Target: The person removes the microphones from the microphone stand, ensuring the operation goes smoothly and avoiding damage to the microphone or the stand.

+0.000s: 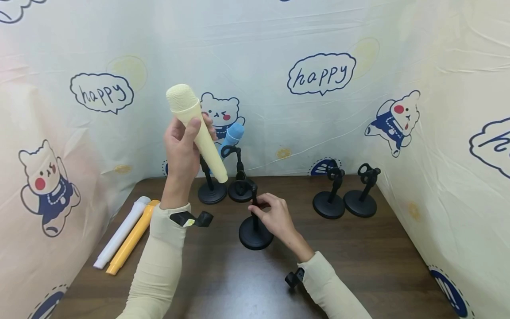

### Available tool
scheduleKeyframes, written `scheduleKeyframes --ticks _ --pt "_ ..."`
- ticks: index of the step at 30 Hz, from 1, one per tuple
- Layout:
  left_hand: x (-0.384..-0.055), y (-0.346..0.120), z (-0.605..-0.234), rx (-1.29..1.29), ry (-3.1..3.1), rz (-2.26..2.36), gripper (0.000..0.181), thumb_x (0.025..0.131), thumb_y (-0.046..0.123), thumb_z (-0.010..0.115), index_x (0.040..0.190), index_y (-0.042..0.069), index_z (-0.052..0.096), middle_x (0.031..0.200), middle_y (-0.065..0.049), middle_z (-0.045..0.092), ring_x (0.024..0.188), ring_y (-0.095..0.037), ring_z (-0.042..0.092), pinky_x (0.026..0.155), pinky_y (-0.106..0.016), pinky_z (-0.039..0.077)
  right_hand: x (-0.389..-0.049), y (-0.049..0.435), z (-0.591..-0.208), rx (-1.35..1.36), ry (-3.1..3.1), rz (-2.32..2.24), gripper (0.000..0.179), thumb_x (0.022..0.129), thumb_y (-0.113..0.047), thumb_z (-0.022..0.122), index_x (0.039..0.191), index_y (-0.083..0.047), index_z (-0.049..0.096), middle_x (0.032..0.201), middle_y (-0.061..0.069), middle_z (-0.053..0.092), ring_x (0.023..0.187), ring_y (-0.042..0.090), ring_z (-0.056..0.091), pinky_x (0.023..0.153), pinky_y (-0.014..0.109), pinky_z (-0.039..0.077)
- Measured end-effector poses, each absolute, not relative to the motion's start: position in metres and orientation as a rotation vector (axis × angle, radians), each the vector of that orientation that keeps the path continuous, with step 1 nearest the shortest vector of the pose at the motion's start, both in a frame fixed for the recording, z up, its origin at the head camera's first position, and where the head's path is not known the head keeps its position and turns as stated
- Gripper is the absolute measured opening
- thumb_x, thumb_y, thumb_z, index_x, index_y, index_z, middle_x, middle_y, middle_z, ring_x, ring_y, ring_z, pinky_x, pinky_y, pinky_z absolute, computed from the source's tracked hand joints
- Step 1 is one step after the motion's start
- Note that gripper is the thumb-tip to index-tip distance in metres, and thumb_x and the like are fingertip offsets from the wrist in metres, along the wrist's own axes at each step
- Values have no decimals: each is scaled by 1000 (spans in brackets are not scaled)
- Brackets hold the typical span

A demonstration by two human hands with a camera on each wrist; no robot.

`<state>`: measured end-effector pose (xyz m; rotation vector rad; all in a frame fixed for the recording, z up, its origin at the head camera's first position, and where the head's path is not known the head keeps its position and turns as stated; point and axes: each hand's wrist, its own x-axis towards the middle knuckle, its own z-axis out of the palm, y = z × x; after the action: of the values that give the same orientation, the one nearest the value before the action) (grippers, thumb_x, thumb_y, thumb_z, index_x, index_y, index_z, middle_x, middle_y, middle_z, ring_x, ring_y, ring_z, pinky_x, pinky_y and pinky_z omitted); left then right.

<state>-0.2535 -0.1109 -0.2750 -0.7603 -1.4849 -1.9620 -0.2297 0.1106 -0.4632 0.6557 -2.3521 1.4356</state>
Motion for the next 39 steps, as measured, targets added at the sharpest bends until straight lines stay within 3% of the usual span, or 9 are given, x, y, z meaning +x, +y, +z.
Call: scheduleKeyframes --ticks 8,14,21,31,39 --pt "-246 -127 -281 -781 -1664 -1886 31 111 29 57 138 16 51 94 0 66 69 -14 69 66 -28 63 -229 109 -463 638 -2360 1459 15 90 -14 88 103 -16 81 97 0 80 89 16 77 83 50 65" --pt "-239 -141 -286 -711 -1807 -1810 33 111 33 57 138 15 50 89 0 65 59 -14 61 54 -24 56 -228 108 -462 637 -2359 1467 14 90 -15 87 102 -16 81 97 -1 80 89 16 77 83 52 65" --pt "-232 -164 -296 -624 -1936 -1755 31 111 31 57 139 19 50 86 -4 61 57 -20 58 51 -26 55 -228 110 -463 639 -2353 1460 13 91 -18 87 102 -17 80 97 0 79 89 16 77 83 50 65" --pt "-222 -191 -311 -509 -2053 -1733 28 112 27 56 136 16 49 84 -5 59 56 -18 57 49 -28 54 -227 110 -463 635 -2355 1454 14 90 -17 87 103 -16 81 97 -1 80 88 14 76 81 46 66" --pt "-218 -210 -327 -444 -2095 -1710 29 112 30 56 134 14 48 81 -4 60 56 -18 57 47 -29 53 -227 109 -461 634 -2366 1482 14 91 -17 87 103 -14 80 98 0 80 89 16 77 83 51 65"
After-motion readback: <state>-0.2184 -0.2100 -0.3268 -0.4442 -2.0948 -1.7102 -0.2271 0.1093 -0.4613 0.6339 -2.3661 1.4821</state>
